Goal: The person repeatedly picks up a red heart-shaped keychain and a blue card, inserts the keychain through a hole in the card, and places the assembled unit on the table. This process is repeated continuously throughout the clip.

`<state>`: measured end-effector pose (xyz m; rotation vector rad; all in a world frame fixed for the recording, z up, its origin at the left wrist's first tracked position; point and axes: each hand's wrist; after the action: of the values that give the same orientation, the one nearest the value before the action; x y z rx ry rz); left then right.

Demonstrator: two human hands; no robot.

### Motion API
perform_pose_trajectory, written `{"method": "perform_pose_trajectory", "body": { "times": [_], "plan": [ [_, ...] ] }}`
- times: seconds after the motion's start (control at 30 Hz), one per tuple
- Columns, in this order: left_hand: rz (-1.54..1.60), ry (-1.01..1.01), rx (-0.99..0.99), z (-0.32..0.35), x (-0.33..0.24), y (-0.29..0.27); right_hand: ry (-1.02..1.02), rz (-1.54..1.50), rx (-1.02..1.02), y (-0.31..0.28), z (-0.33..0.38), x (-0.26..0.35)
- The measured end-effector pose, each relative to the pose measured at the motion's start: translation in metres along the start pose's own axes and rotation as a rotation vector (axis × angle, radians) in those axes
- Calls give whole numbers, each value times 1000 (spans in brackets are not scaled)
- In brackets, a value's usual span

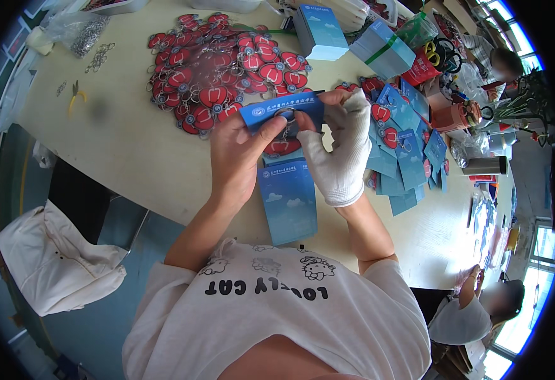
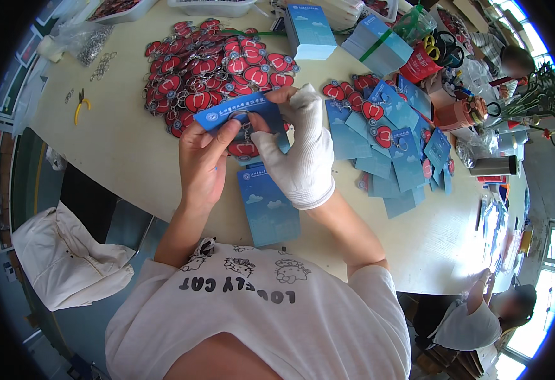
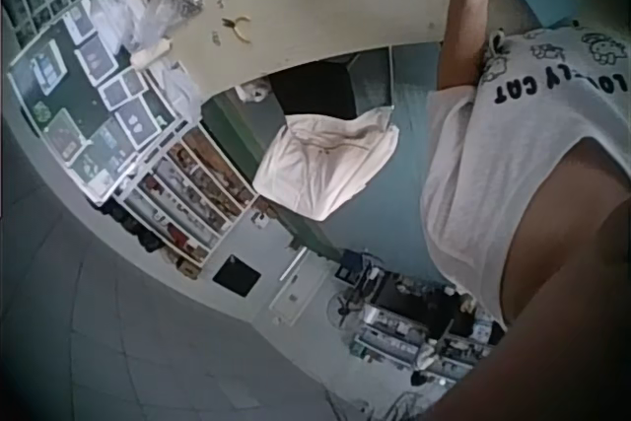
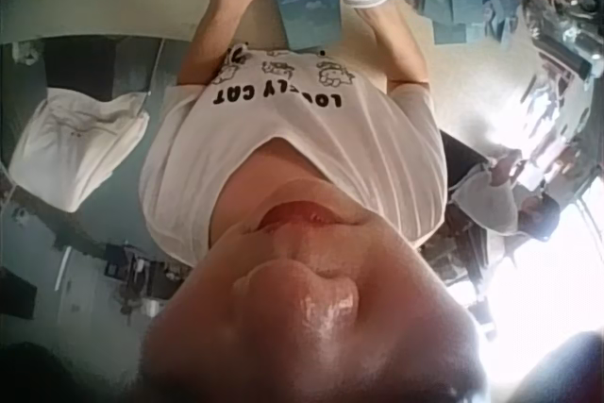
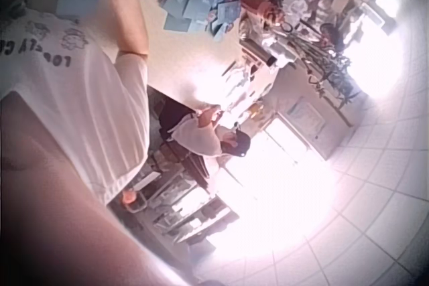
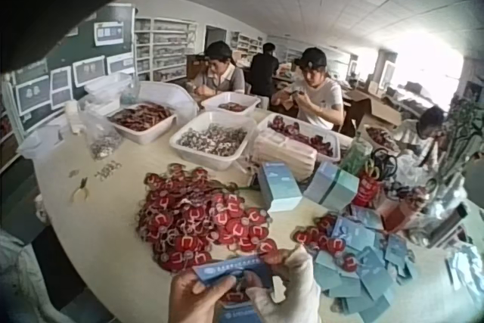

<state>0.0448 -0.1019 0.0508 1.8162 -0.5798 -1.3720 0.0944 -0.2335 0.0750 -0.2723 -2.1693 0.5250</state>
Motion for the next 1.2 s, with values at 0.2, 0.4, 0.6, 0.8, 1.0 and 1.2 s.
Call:
{"method": "perform_pose_trajectory", "body": {
  "times": [0.2, 0.4, 0.6, 0.8, 1.0, 1.2],
  "plan": [
    [59, -71, 20, -2, -4, 0, 100, -137, 37, -3, -1, 8],
    [35, -49, -20, -3, -7, 10, 188, -164, 134, -7, -5, 11],
    [-473, 49, 181, 5, 1, 0, 209, -102, 72, -37, -4, -25],
    [-1393, 52, 305, 40, 11, -49, 370, 847, -17, -182, -4, -83],
    [-922, -364, 142, 49, 18, -58, -158, 665, 360, -95, -13, -102],
    [-927, -110, 190, 51, 20, -70, -286, 537, 514, -17, 1, -116]
  ]
}}
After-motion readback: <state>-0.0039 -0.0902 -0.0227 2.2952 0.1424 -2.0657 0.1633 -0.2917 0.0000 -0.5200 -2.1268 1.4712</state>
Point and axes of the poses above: each hand's wrist, its own z-axis away from the middle knuckle, its own y-axis out of the palm, x = y × z, and after that the axes turned 14 degrees about z, right-handed
